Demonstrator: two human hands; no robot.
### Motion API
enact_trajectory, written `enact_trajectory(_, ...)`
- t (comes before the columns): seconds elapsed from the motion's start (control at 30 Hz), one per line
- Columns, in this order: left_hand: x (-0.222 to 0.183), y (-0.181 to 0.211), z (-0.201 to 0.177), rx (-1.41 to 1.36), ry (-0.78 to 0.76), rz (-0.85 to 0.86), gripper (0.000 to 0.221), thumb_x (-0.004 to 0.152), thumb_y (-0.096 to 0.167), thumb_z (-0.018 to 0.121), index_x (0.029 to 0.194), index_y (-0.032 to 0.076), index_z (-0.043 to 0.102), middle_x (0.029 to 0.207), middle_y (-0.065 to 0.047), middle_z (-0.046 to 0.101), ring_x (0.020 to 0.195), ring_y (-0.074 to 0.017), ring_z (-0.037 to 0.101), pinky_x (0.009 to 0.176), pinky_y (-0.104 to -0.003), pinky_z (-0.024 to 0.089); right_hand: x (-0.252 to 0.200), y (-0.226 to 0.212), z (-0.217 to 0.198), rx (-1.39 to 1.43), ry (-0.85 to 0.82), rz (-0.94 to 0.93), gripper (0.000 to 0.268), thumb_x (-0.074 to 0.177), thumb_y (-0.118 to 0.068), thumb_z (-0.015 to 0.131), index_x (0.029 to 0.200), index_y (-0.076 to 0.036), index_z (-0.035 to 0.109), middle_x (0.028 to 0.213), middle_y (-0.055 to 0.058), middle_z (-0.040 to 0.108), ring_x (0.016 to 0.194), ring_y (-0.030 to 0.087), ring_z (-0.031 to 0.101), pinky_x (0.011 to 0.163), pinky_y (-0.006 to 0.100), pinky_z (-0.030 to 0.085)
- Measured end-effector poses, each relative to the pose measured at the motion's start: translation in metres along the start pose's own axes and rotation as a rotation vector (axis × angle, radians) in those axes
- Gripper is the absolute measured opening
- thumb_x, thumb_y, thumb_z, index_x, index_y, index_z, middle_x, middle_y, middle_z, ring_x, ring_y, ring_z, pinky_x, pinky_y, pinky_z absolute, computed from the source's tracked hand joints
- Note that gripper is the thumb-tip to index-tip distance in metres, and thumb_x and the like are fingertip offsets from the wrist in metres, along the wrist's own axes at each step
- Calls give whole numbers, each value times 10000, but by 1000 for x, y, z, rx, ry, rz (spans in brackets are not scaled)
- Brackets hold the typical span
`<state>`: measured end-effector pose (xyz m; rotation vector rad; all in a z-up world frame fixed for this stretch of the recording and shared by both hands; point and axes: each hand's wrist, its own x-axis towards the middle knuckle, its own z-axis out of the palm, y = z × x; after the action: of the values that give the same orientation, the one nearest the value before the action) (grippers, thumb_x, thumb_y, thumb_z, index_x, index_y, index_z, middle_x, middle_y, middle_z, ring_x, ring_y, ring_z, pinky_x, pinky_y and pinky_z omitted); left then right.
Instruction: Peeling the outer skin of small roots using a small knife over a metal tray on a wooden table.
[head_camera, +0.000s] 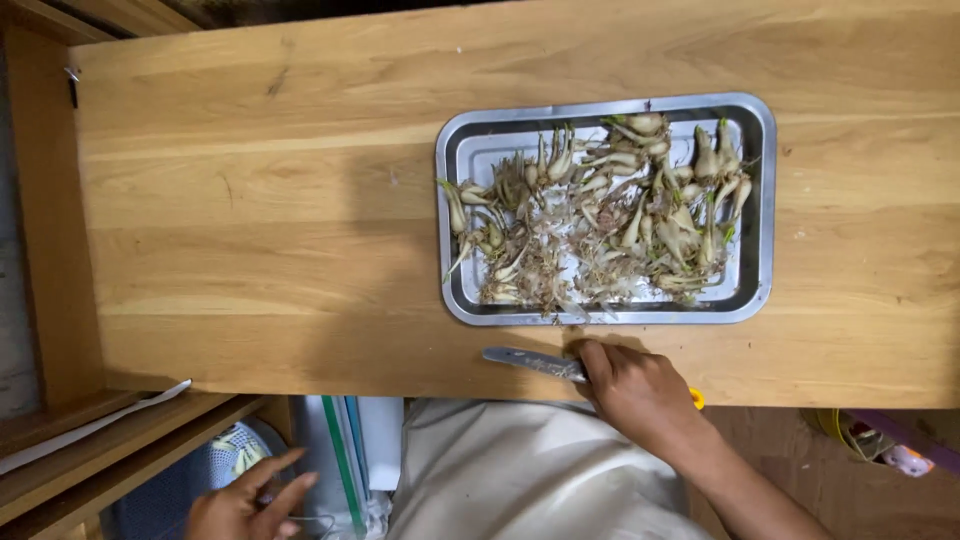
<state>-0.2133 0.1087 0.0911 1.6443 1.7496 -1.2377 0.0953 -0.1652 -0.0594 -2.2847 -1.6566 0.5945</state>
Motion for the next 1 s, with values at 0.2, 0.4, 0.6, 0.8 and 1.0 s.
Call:
enact_trajectory(0.2,20,94,0,-517,571,1096,260,881,170,753,1134,114,780,1022,1,799,854,-79,720,798,-234,539,-13,14,-25,365,86,-66,240,944,-249,635,1153,-138,604,808,46,733,589,218,700,507,375,529)
enact_trajectory(0.4,7,252,-19,-403,708,1679,123,976,117,704,1036,11,720,957,-109,722,857,-265,699,782,-376,543,-3,33,-50,323,384,316,112,949,-208,684,1030,-149,633,669,18,661,499,154,560,493,319,414)
enact_trajectory(0.6,-4,322,-22,-218,617,1799,584,723,-286,513,1112,89,735,1032,-164,633,759,-354,595,551,-481,417,6,19,-65,735,612,438,218,1016,-104,563,1156,-29,712,744,45,698,702,124,644,697,277,495)
enact_trajectory(0.8,-13,371,-6,272,728,1967,111,926,190,712,915,117,795,1216,-97,574,1006,-347,602,760,-525,520,6,20,-66,712,573,435,302,1005,-116,571,1269,-69,711,793,16,711,631,84,535,616,246,429)
enact_trajectory(1.0,-20,369,-7,225,675,1890,98,946,161,724,916,68,734,1250,-138,566,1106,-383,586,799,-583,608,5,11,-72,875,608,508,466,980,-295,563,1370,-57,652,903,24,684,831,114,576,790,262,447)
